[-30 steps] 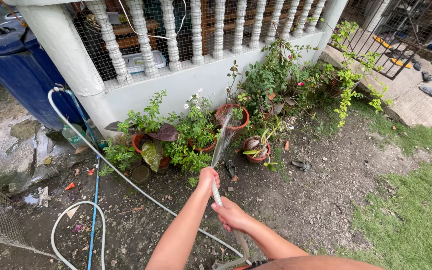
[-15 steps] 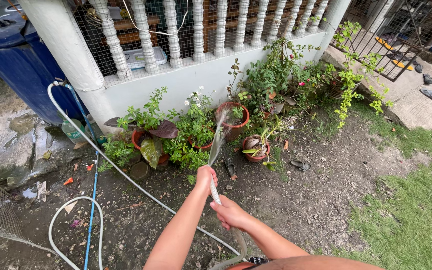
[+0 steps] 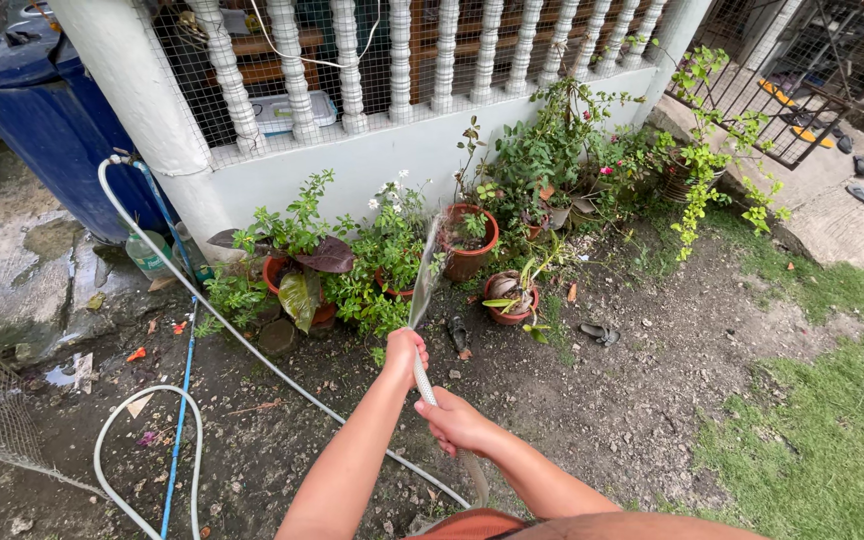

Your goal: The person uses a hose to water various potted plants and garden beds in an outdoor area, directing the water stream at the soil and moving between different groups of pots.

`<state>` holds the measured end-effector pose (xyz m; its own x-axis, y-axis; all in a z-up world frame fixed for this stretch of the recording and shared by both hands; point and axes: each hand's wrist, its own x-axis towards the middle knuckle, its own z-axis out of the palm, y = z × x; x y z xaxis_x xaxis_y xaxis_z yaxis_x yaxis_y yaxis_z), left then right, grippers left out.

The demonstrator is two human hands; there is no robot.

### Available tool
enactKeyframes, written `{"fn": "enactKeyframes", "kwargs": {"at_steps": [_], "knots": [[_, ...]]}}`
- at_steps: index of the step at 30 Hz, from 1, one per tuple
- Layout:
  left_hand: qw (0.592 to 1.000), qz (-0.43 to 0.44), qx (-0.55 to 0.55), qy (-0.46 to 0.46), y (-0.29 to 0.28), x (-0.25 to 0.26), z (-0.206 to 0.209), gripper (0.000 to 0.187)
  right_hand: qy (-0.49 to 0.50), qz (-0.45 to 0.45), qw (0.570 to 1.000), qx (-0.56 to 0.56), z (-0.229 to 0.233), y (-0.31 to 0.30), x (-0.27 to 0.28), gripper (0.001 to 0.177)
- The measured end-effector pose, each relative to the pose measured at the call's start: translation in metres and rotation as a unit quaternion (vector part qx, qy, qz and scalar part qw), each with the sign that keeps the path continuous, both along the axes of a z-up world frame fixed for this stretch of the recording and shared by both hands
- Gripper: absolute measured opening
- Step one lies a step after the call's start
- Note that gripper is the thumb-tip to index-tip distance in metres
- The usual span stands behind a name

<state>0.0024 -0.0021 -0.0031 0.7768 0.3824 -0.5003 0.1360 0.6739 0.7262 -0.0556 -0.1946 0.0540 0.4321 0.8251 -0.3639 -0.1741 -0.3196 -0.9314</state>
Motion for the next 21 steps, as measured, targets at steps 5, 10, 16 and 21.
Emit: {"fn": "enactKeyframes", "kwargs": {"at_steps": [5, 10, 16, 21], "knots": [[1.0, -0.014, -0.007, -0.006, -0.011, 0.009, -0.009, 0.008, -0.003, -0.007, 1.0, 0.0, 0.003, -0.011, 0.005, 0.026], [1.0, 0.001, 0.01, -0.025, -0.03, 0.016, -0.009, 0.007, 0.007, -0.017, 1.0, -0.014, 0.006, -0.024, 0.011, 0.023], [0.995, 0.083, 0.035, -0.032, -0.029, 0.029, -0.017, 0.009, 0.01, -0.011, 1.0, -0.008, 0.001, -0.028, 0.031, 0.027], [0.995, 0.096, 0.032, 0.012, -0.019, 0.04, -0.035, 0.011, 0.017, 0.015, 1.0, 0.019, -0.003, -0.027, 0.041, 0.027]]}}
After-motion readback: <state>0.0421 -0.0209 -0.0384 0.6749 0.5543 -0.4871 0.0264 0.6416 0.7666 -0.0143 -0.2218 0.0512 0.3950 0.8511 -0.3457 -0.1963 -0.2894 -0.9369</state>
